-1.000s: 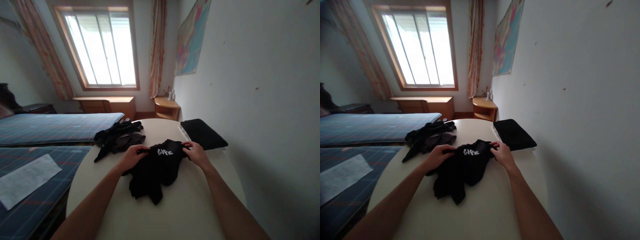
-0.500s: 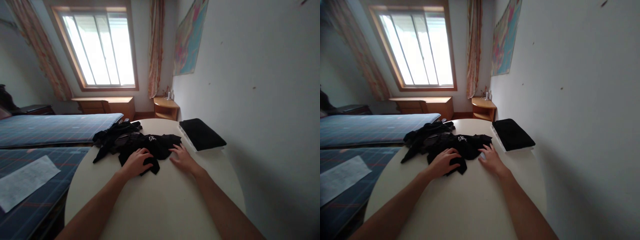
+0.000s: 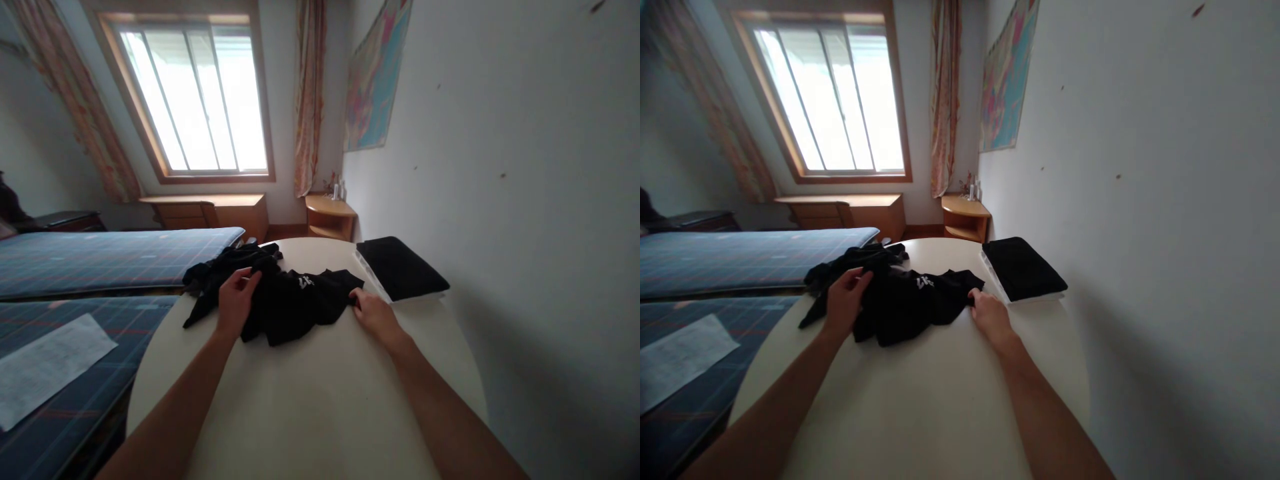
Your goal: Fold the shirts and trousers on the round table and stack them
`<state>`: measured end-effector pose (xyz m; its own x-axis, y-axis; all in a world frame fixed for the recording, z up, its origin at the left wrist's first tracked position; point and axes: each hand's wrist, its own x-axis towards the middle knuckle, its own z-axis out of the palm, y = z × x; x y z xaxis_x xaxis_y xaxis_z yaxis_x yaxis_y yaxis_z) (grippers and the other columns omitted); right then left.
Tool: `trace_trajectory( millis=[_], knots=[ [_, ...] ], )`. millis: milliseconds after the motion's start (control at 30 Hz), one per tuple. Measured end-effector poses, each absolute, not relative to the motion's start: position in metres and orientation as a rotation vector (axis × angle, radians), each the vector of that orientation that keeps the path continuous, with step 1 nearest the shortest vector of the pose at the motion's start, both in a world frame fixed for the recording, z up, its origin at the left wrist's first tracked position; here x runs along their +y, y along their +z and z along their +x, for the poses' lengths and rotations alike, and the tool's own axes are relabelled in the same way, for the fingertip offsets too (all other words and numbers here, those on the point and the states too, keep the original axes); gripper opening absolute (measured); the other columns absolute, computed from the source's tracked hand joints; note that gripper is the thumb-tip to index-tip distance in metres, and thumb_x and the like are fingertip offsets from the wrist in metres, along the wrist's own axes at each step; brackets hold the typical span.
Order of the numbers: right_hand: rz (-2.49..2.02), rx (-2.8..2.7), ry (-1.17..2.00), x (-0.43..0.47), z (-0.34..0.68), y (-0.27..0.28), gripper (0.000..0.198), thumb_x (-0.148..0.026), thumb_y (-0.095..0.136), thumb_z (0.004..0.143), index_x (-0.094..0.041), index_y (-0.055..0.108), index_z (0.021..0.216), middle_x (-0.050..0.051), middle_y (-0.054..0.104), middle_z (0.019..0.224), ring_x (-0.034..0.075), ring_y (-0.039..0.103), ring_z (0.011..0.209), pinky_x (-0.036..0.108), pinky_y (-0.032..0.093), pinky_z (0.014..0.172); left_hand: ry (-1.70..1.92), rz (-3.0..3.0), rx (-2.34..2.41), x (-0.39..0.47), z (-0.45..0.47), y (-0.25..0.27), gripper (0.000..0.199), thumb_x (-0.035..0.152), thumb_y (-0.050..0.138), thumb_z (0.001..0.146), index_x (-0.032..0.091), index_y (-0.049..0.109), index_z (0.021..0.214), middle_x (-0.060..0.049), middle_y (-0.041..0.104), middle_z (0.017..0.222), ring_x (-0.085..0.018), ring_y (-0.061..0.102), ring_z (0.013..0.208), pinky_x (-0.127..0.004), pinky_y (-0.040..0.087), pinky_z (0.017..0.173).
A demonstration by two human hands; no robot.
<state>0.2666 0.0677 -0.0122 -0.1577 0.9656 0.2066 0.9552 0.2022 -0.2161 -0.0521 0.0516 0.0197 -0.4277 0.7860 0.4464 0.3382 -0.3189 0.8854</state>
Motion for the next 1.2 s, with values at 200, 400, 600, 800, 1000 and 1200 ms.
trace_trajectory(
  millis=[200, 400, 600, 800, 1000, 1200],
  knots=[
    [-2.014, -2.101, 0.086, 0.065, 0.271, -0.012, 0.036, -0.027, 0.055, 0.090, -0.022, 0.064, 0.124, 0.010, 0.072, 0.112, 0.025, 0.067, 0.104, 0.031, 0.048, 0.082, 1.313, 1.628, 2.195, 0.058, -0.065, 0.008, 0.050, 0.052, 0.049, 0.090, 0.018, 0.064, 0.123, -0.010, 0.071, 0.089, -0.026, 0.068, 0.080, -0.034, 0.049, 0.074],
    [-2.017, -2.088, 0.056, 0.065, 0.272, -0.012, 0.026, -0.035, 0.059, 0.089, -0.024, 0.072, 0.108, 0.010, 0.074, 0.102, 0.026, 0.069, 0.097, 0.033, 0.049, 0.077, 0.722, 2.165, 2.018, 0.035, -0.018, -0.004, 0.086, 0.045, 0.063, 0.084, 0.020, 0.024, 0.156, -0.019, 0.060, 0.134, -0.036, 0.066, 0.109, -0.043, 0.050, 0.090],
    [-1.971, -2.047, 0.077, 0.065, 0.276, -0.007, 0.016, -0.028, 0.061, 0.081, -0.023, 0.075, 0.085, 0.009, 0.075, 0.090, 0.026, 0.070, 0.087, 0.031, 0.047, 0.069, 0.646, 2.278, 1.470, 0.030, -0.018, -0.006, 0.075, 0.013, 0.059, 0.070, 0.021, 0.047, 0.144, -0.011, 0.067, 0.125, -0.029, 0.066, 0.109, -0.036, 0.051, 0.092],
    [-1.858, -1.609, 0.124, 0.064, 0.281, 0.010, 0.026, -0.035, 0.051, 0.088, -0.021, 0.067, 0.102, 0.008, 0.074, 0.081, 0.026, 0.071, 0.079, 0.032, 0.048, 0.068, 1.164, 2.013, 1.275, 0.039, -0.029, 0.003, 0.061, 0.022, 0.060, 0.076, 0.018, 0.053, 0.137, -0.007, 0.067, 0.125, -0.027, 0.061, 0.117, -0.040, 0.044, 0.106],
    [-1.454, -1.510, 0.317, 0.070, 0.279, 0.001, 0.044, -0.033, 0.043, 0.094, -0.019, 0.046, 0.136, 0.011, 0.074, 0.109, 0.023, 0.072, 0.092, 0.035, 0.052, 0.081, 1.624, 1.915, 1.675, 0.059, -0.049, -0.001, 0.093, 0.039, 0.063, 0.087, 0.025, 0.006, 0.159, -0.012, 0.023, 0.162, -0.028, 0.022, 0.149, -0.045, 0.022, 0.121],
    [-1.535, -1.972, 0.343, 0.075, 0.272, -0.023, 0.051, -0.025, 0.061, 0.084, -0.015, 0.056, 0.133, 0.014, 0.070, 0.116, 0.026, 0.065, 0.109, 0.038, 0.047, 0.098, 1.194, 2.207, 2.216, 0.046, -0.037, -0.005, 0.076, 0.043, 0.067, 0.083, 0.017, 0.039, 0.149, -0.021, 0.043, 0.146, -0.038, 0.044, 0.134, -0.052, 0.038, 0.109]
  ],
)
